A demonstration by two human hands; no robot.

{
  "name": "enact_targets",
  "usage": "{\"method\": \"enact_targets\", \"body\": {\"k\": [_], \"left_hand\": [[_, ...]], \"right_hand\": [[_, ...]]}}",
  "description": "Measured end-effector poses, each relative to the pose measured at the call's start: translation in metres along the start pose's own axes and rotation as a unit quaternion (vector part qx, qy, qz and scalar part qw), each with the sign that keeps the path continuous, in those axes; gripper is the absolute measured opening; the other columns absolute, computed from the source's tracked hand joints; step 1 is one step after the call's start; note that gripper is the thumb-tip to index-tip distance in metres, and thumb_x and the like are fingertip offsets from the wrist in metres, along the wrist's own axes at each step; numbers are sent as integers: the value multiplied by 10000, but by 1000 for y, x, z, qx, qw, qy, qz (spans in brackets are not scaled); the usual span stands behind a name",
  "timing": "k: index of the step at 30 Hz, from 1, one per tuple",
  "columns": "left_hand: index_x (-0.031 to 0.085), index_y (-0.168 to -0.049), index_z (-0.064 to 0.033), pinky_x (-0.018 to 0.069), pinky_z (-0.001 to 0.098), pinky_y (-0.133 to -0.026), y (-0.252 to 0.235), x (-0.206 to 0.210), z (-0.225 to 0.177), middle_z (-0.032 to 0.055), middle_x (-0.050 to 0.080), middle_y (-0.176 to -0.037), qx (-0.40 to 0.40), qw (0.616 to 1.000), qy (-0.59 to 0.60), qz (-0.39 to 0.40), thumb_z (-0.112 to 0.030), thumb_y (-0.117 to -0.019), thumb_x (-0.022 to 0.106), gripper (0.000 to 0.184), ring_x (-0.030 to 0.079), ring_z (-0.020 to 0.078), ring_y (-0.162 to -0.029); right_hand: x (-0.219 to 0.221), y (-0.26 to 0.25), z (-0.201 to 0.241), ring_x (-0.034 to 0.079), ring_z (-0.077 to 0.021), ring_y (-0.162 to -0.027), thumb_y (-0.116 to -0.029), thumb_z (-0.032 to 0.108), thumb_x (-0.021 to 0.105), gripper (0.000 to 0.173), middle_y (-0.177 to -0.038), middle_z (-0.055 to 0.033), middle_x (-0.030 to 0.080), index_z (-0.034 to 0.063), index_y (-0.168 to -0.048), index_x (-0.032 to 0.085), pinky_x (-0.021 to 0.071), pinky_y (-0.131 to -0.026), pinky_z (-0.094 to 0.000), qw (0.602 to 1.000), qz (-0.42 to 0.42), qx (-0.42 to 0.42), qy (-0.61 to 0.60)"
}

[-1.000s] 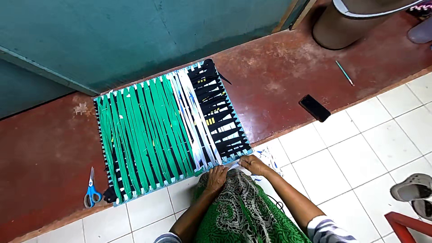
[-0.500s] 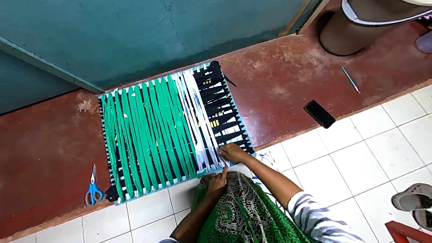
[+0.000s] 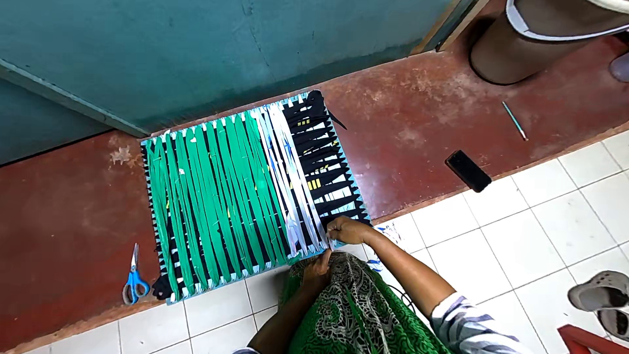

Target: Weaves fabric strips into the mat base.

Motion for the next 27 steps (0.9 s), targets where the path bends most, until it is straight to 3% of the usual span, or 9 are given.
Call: {"method": "enact_targets", "body": {"k": [8, 11, 14, 18, 19, 21, 23, 24, 27], "left_hand": [[482, -1520, -36, 571, 590, -752, 5, -4, -10, 263, 742, -1016, 68, 991, -58, -99, -87, -1024, 522, 500, 729, 479, -867], [655, -1333, 31, 603, 541, -651, 9, -16, -17, 228, 755, -883, 192, 957, -48, -212, -34, -952, 599, 390, 747, 417, -727], [723, -1175, 39, 614, 516, -725, 1, -55, -33, 224, 744, -1006, 225, 932, 29, -284, 2, -911, 576, 305, 754, 373, -835], [602, -1349, 78, 447, 505, -1105, -41, -104, -63, 273, 594, -1381, 143, 961, 163, -171, -22, -923, 620, 438, 588, 407, -1271], [595, -1358, 75, 417, 482, -1128, -52, -110, -70, 260, 602, -1377, 128, 967, 186, -120, -51, -926, 641, 452, 571, 379, -1293], [643, -1242, 72, 522, 399, -921, -72, -112, -79, 201, 692, -1113, 109, 963, 244, -27, -107, -948, 658, 346, 660, 241, -986], [664, -1085, 85, 523, 353, -742, -87, -121, -83, 147, 655, -914, 120, 956, 268, 13, -142, -985, 634, 250, 599, 164, -746], [666, -1034, 84, 508, 391, -755, -92, -131, -82, 161, 644, -884, 126, 964, 236, -4, -160, -1003, 614, 252, 596, 204, -758], [686, -1221, 37, 471, 567, -1007, -98, -158, -71, 247, 714, -1120, 106, 990, 35, -90, -106, -1021, 509, 303, 675, 389, -1102]], "right_hand": [[-42, -27, -59, 616, -391, -1120, -1100, 236, 454, 368, -1135, -269, 653, -69, -1102, 661, 443, -989, -572, 974, -174, 132, -51], [-56, -27, -80, 621, -367, -1025, -1080, 229, 505, 330, -1039, -244, 654, -59, -1042, 661, 458, -929, -556, 964, -220, 130, -77], [-67, -23, -80, 596, -307, -921, -1043, 187, 584, 255, -956, -207, 626, -57, -1006, 643, 461, -864, -508, 967, -208, 110, -93], [-74, -15, -55, 523, -159, -701, -1010, 127, 638, 173, -817, -101, 576, -46, -1011, 630, 469, -714, -355, 973, -177, 59, -134], [-73, -12, -47, 514, -139, -671, -1003, 105, 645, 160, -799, -91, 576, -52, -1032, 627, 467, -691, -331, 974, -164, 50, -149], [-69, -4, -37, 537, -138, -679, -985, 48, 648, 185, -833, -104, 602, -59, -1128, 605, 492, -699, -336, 975, -133, 37, -176], [-68, 6, -35, 554, -166, -747, -936, -30, 654, 324, -909, -135, 613, -54, -1247, 568, 498, -735, -371, 975, -110, 21, -194], [-68, 9, -40, 569, -198, -812, -903, -53, 681, 403, -970, -161, 615, -50, -1285, 554, 503, -783, -401, 976, -106, 14, -190], [-79, 14, -76, 647, -361, -1031, -865, -18, 741, 399, -1121, -244, 673, -22, -1251, 637, 510, -931, -549, 980, -162, 80, -85]]}}
Point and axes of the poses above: each hand's wrist, its own y-axis away from the middle knuckle, its own x-axis out of the palm, z = x × y, the point moved 7 cm from there along -y, towards the middle knuckle
